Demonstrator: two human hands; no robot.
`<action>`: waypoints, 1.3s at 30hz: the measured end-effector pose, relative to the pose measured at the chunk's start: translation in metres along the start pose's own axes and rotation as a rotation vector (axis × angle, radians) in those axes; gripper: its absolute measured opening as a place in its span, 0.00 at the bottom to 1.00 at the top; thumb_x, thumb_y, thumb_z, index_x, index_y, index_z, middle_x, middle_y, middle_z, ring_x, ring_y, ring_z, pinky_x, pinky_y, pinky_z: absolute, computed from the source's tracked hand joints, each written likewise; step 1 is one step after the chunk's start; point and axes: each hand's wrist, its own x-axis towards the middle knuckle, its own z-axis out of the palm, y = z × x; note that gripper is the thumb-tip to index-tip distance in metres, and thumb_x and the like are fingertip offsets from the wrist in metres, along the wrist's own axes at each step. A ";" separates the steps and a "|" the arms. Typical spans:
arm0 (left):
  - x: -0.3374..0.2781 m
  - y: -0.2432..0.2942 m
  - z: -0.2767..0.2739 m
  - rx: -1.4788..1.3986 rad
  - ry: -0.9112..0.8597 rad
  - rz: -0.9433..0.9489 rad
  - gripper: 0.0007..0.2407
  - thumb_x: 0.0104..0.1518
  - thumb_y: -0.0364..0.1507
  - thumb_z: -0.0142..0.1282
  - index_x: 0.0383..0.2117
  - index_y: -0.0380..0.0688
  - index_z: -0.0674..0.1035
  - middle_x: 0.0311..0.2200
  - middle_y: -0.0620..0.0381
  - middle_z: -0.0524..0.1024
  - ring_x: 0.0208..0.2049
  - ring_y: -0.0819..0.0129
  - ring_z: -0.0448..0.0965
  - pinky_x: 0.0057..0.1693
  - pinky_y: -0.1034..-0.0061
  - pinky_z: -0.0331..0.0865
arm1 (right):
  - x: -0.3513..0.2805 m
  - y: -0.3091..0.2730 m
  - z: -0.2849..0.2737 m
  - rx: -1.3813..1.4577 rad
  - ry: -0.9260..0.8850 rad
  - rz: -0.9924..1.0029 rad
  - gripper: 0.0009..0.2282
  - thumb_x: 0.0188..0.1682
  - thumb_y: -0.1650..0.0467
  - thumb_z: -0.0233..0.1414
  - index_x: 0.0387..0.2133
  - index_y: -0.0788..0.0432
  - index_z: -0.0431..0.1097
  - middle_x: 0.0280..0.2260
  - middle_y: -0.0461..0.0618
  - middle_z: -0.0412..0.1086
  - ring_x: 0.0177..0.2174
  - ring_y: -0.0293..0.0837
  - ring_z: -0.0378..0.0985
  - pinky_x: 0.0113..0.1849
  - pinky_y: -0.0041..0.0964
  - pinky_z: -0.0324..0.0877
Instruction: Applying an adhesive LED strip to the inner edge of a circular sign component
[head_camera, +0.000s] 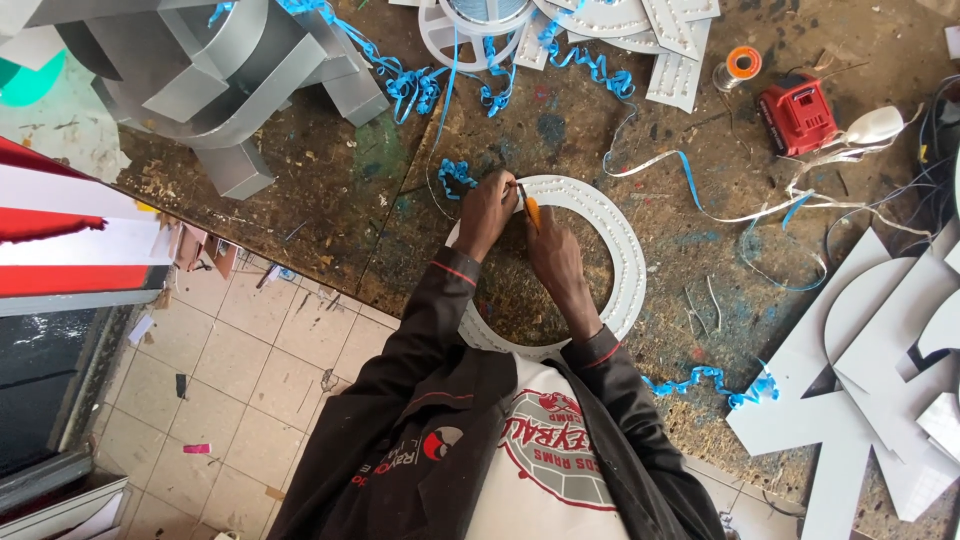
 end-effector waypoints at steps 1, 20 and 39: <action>0.000 -0.003 0.003 0.040 0.012 0.021 0.02 0.74 0.28 0.53 0.44 0.49 0.78 0.34 0.44 0.84 0.38 0.41 0.89 0.40 0.48 0.82 | 0.003 0.003 0.003 -0.009 -0.001 0.005 0.17 0.67 0.54 0.44 0.53 0.52 0.67 0.30 0.78 0.75 0.35 0.82 0.84 0.34 0.74 0.75; 0.000 -0.020 0.019 0.158 0.032 0.062 0.03 0.74 0.36 0.50 0.44 0.57 0.74 0.35 0.49 0.80 0.37 0.36 0.87 0.40 0.40 0.79 | 0.010 -0.008 0.013 -0.063 0.070 0.014 0.17 0.68 0.54 0.44 0.50 0.54 0.65 0.29 0.76 0.75 0.35 0.80 0.86 0.31 0.66 0.79; -0.001 -0.019 0.016 0.163 0.002 0.055 0.04 0.74 0.38 0.50 0.46 0.58 0.74 0.36 0.52 0.81 0.38 0.38 0.88 0.43 0.42 0.80 | 0.007 -0.009 -0.005 0.044 0.014 0.062 0.19 0.66 0.51 0.48 0.51 0.54 0.67 0.33 0.78 0.76 0.39 0.83 0.84 0.33 0.74 0.77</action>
